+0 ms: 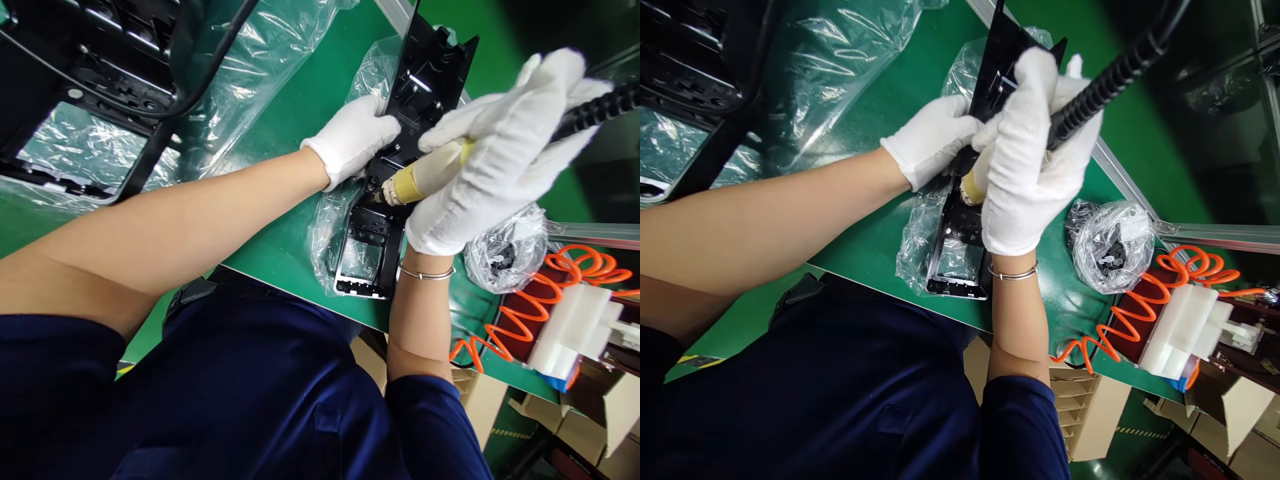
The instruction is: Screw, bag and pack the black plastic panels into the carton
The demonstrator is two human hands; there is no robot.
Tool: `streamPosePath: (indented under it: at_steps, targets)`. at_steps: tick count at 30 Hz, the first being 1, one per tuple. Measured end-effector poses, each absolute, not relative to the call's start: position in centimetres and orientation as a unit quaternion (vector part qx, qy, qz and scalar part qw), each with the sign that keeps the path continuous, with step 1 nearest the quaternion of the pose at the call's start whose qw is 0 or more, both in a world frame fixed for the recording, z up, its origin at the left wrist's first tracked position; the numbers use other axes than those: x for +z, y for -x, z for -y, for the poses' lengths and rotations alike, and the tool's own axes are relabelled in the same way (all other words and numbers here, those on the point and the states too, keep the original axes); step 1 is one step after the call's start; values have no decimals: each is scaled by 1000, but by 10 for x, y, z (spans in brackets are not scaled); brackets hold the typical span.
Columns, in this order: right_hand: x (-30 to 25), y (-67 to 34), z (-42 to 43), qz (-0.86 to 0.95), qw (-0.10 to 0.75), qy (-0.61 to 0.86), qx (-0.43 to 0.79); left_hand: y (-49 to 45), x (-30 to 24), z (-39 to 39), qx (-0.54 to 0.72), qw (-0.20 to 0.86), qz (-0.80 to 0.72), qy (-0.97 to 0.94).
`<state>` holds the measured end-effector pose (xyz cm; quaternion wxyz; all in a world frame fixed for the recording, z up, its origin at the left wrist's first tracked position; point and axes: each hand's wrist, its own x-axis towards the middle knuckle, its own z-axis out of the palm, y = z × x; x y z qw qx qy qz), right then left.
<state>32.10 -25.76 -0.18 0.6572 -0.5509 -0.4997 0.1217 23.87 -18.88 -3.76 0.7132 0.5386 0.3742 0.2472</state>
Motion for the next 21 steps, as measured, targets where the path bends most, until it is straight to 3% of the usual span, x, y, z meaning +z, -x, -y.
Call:
streamPosePath:
  at_steps: [4, 11, 21]
  targets:
    - [12, -303, 257, 445, 759, 474, 21, -240, -42, 188, 261, 705, -375, -542]
    - [14, -306, 261, 465, 747, 468, 77, -239, -36, 187, 239, 717, -382, -532]
    - [20, -304, 265, 483, 715, 502, 62, -238, -32, 188, 227, 738, -380, -508]
